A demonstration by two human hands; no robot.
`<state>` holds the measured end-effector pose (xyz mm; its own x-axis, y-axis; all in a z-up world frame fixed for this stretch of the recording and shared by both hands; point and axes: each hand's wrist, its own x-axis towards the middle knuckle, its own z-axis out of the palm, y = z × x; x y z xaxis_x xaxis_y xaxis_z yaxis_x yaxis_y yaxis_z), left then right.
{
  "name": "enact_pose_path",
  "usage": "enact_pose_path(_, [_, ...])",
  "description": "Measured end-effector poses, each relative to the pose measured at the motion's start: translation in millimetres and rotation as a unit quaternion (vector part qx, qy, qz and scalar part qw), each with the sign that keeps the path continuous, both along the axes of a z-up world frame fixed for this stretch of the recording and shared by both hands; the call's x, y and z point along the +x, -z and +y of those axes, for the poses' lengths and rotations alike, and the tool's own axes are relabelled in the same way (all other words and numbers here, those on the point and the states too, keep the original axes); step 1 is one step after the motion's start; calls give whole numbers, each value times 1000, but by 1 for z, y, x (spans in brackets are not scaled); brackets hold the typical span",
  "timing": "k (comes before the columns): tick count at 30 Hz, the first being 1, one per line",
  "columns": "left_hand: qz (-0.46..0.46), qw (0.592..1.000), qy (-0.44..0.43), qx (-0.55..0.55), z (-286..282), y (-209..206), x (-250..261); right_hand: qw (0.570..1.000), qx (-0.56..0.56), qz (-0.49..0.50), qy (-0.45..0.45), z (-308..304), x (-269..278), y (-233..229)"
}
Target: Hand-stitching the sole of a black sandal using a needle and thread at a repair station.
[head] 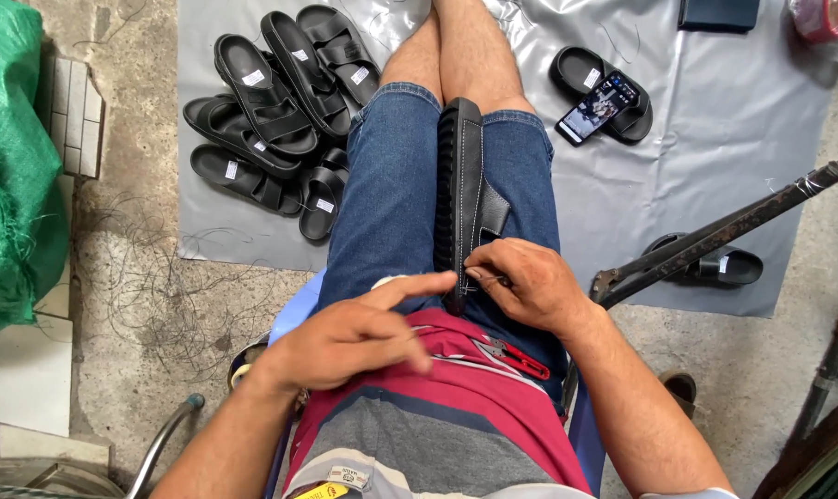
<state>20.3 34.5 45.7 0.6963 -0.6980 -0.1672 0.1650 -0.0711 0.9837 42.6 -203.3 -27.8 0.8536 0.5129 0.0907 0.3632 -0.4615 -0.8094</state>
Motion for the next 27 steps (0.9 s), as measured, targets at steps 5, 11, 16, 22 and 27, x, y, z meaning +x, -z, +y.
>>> enact_pose_path(5, [73,989,-125,-41,-5,3,2,999,42,3,4,1,0,2])
enact_pose_path(11, [-94,951,-141,260,-25,64,-20,999,44,20,12,-2,-3,3])
enact_pose_path(16, [-124,957,-105,240,-17,66,-15,999,34,22,12,-1,-11,6])
enact_pose_path(22, [-69,968,-85,228,-10,57,-10,996,4,75,-55,-10,15,-40])
enact_pose_path(27, [-15,972,-113,205,-10,60,-13,978,-203,36,-46,-49,103,-47])
